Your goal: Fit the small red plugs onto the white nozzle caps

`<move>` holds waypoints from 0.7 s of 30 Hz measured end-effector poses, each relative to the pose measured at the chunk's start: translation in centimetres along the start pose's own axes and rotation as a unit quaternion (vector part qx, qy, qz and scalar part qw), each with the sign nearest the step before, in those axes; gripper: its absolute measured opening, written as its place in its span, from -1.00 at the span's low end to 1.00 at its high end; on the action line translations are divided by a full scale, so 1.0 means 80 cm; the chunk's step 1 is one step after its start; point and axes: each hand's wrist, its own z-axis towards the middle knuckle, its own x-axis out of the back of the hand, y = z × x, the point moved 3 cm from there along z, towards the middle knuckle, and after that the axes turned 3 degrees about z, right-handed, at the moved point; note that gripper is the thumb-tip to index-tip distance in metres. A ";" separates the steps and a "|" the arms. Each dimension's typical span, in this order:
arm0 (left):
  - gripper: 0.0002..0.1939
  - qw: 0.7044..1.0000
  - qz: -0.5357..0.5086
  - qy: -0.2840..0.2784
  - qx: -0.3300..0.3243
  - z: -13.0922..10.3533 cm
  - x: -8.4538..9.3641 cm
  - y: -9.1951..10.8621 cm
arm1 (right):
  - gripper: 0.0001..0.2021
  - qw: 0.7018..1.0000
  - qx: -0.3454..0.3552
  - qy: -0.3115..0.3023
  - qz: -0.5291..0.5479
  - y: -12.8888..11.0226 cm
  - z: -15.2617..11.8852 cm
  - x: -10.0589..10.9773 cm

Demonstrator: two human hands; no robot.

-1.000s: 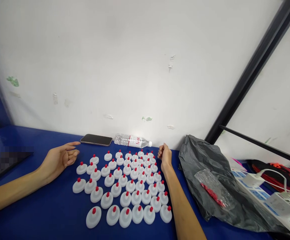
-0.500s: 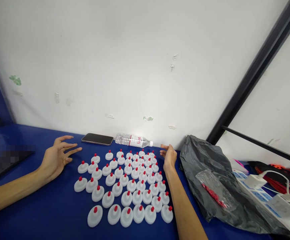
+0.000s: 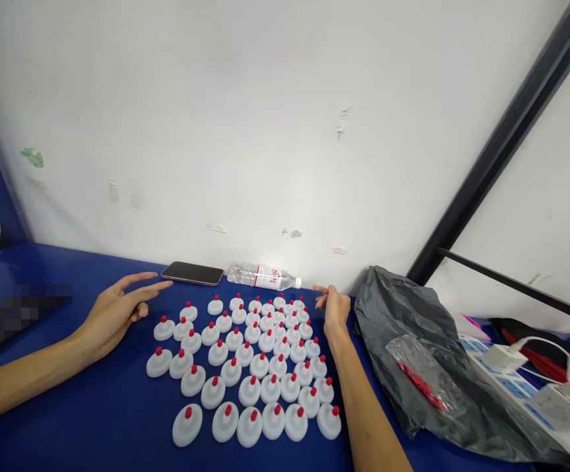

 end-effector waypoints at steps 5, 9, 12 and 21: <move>-0.37 0.999 0.013 -0.026 -0.015 -0.002 0.002 0.005 | -0.65 1.000 0.021 0.014 -0.017 0.000 0.002 -0.001; -0.44 0.999 0.003 -0.045 0.003 -0.003 -0.001 0.006 | -0.65 0.999 0.025 0.020 -0.025 0.002 0.001 -0.003; -0.64 0.998 -0.010 -0.058 0.015 -0.003 -0.003 0.004 | -0.65 0.999 0.027 0.029 -0.029 0.003 0.001 -0.002; -0.83 0.994 -0.039 -0.094 0.031 -0.004 -0.003 -0.001 | -0.64 0.993 0.046 0.098 -0.035 0.005 0.005 0.011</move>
